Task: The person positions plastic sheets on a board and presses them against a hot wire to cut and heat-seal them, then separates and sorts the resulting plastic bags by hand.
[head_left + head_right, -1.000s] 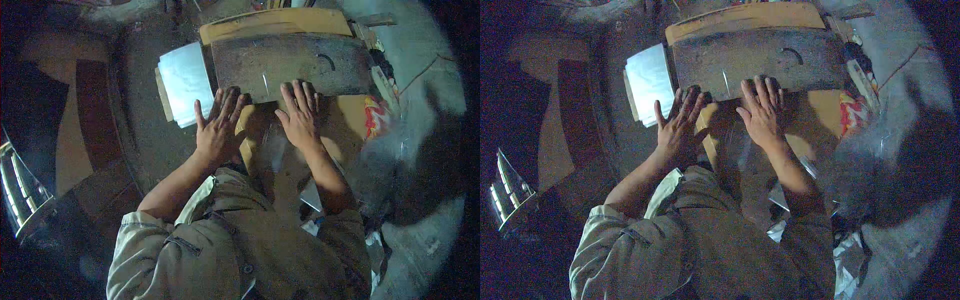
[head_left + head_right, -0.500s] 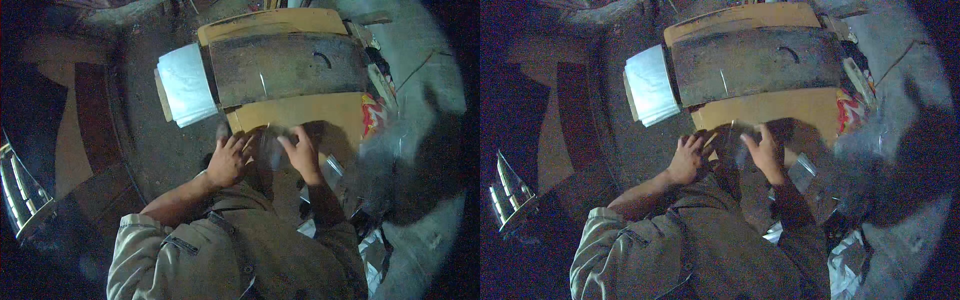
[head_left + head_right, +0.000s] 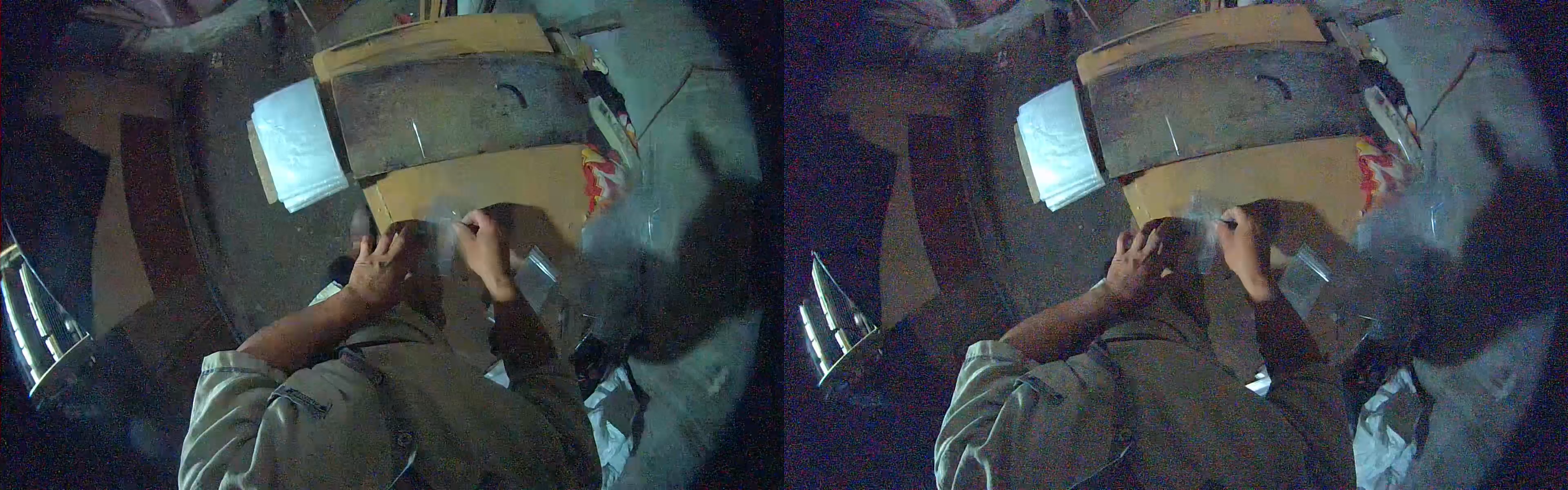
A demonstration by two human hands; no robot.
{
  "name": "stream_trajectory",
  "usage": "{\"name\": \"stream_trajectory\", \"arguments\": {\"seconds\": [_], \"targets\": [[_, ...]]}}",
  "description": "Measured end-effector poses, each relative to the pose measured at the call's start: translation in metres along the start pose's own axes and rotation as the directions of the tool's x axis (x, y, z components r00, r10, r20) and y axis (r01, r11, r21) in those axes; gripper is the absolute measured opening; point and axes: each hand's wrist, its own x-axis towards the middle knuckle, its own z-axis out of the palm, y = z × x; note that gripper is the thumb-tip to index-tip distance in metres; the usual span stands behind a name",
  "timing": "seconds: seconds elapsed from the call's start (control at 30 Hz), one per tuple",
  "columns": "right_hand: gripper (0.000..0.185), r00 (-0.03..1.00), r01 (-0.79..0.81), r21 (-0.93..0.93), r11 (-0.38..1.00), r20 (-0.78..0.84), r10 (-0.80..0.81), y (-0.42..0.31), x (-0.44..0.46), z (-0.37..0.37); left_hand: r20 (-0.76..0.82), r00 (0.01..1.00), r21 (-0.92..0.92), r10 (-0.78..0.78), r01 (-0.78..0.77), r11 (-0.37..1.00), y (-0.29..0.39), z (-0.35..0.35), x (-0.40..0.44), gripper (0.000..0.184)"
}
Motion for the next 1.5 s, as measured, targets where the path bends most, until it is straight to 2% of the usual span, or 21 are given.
{"name": "stream_trajectory", "arguments": {"seconds": [0.13, 0.23, 0.27, 0.3, 0.37, 0.43, 0.47, 0.5, 0.53, 0.57, 0.7, 0.77, 0.83, 0.87, 0.93, 1.03, 1.17, 1.23, 1.33, 1.4, 1.5], "targets": [[0.02, 0.985, -0.167, 0.194, 0.967, 0.072, 0.156, -0.007, 0.003, -0.017, -0.069, 0.997, 0.011, 0.039, -0.038, 0.999, -0.001, 0.002, 0.002, 0.06], [0.02, 0.976, -0.206, 0.234, 0.95, 0.12, 0.182, -0.018, 0.003, -0.035, -0.074, 0.996, 0.022, 0.049, -0.048, 0.999, -0.005, 0.001, 0.003, 0.057], [0.02, 0.969, -0.238, 0.383, 0.893, 0.157, 0.19, -0.029, 0.003, -0.045, -0.075, 0.996, 0.021, 0.052, -0.05, 0.999, -0.005, -0.001, 0.005, 0.057], [0.02, 0.969, -0.239, 0.381, 0.893, 0.155, 0.193, -0.039, 0.003, -0.051, -0.056, 0.998, 0.007, 0.017, -0.017, 1.0, -0.005, -0.007, 0.007, 0.056], [0.027, 0.949, -0.315, 0.657, 0.685, 0.23, 0.215, -0.052, 0.003, -0.06, -0.04, 0.999, -0.006, -0.015, 0.015, 1.0, -0.001, -0.021, 0.008, 0.055], [0.032, 0.941, -0.334, 0.636, 0.696, 0.273, 0.202, -0.056, 0.003, -0.068, -0.263, 0.964, -0.385, -0.019, -0.087, 0.919, 0.004, -0.036, 0.006, 0.055], [0.038, 0.93, -0.352, 0.615, 0.706, 0.317, 0.187, -0.057, 0.002, -0.07, -0.422, 0.906, -0.395, 0.029, -0.213, 0.894, 0.002, -0.032, 0.009, 0.053], [0.038, 0.93, -0.35, 0.614, 0.707, 0.317, 0.185, -0.058, 0.001, -0.07, -0.424, 0.905, -0.395, 0.028, -0.212, 0.894, 0.005, -0.039, 0.008, 0.053], [0.037, 0.956, -0.253, 0.632, 0.733, 0.28, 0.088, -0.06, 0.0, -0.068, -0.258, 0.964, -0.731, -0.061, -0.153, 0.665, 0.011, -0.051, 0.006, 0.047], [0.036, 0.97, -0.153, 0.645, 0.749, 0.242, -0.011, -0.062, -0.002, -0.067, -0.064, 0.995, -0.943, -0.076, -0.035, 0.332, 0.015, -0.058, 0.006, 0.041], [0.049, 0.95, -0.213, 0.632, 0.745, 0.311, 0.008, -0.077, -0.007, -0.061, -0.099, 0.993, -0.984, -0.065, -0.088, 0.157, 0.017, -0.05, 0.013, 0.028], [0.054, 0.929, -0.274, 0.621, 0.735, 0.368, 0.035, -0.091, -0.008, -0.066, -0.238, 0.969, -0.97, -0.065, -0.241, -0.042, 0.015, -0.042, 0.016, 0.018], [0.053, 0.961, -0.264, 0.801, 0.537, 0.266, 0.075, -0.098, -0.011, -0.062, -0.245, 0.961, -0.965, -0.13, -0.254, -0.06, 0.019, -0.049, 0.012, 0.016], [0.053, 0.961, -0.263, 0.801, 0.537, 0.266, 0.075, -0.098, -0.012, -0.061, -0.249, 0.949, -0.961, -0.194, -0.267, -0.077, 0.02, -0.054, 0.009, 0.015], [0.049, 0.94, -0.328, 0.854, 0.403, 0.335, 0.055, -0.097, -0.013, -0.057, -0.264, 0.942, -0.955, -0.207, -0.286, -0.083, 0.019, -0.06, 0.006, 0.014], [0.042, 0.897, -0.435, 0.825, 0.359, 0.434, 0.09, -0.099, -0.017, -0.057, -0.295, 0.928, -0.946, -0.226, -0.317, -0.068, 0.015, -0.061, 0.003, 0.013], [0.03, 0.913, -0.4, 0.76, 0.513, 0.377, 0.153, -0.105, -0.018, -0.057, -0.238, 0.941, -0.952, -0.241, -0.275, -0.137, 0.012, -0.059, 0.003, 0.014], [0.032, 0.935, -0.318, 0.732, 0.603, 0.349, 0.069, -0.107, -0.015, -0.056, -0.214, 0.942, -0.947, -0.261, -0.265, -0.181, 0.012, -0.06, 0.003, 0.014], [0.023, 0.942, -0.244, 0.704, 0.667, 0.334, -0.008, -0.101, -0.017, -0.046, -0.224, 0.939, -0.957, -0.263, -0.263, -0.125, 0.009, -0.062, 0.006, 0.013], [0.019, 0.939, -0.302, 0.711, 0.635, 0.338, 0.067, -0.106, -0.017, -0.045, -0.247, 0.952, -0.967, -0.181, -0.255, -0.022, 0.001, -0.055, 0.01, 0.016], [0.014, 0.929, -0.355, 0.713, 0.605, 0.343, 0.14, -0.1, -0.018, -0.041, -0.267, 0.942, -0.96, -0.201, -0.279, -0.033, -0.002, -0.049, 0.016, 0.013]]}}
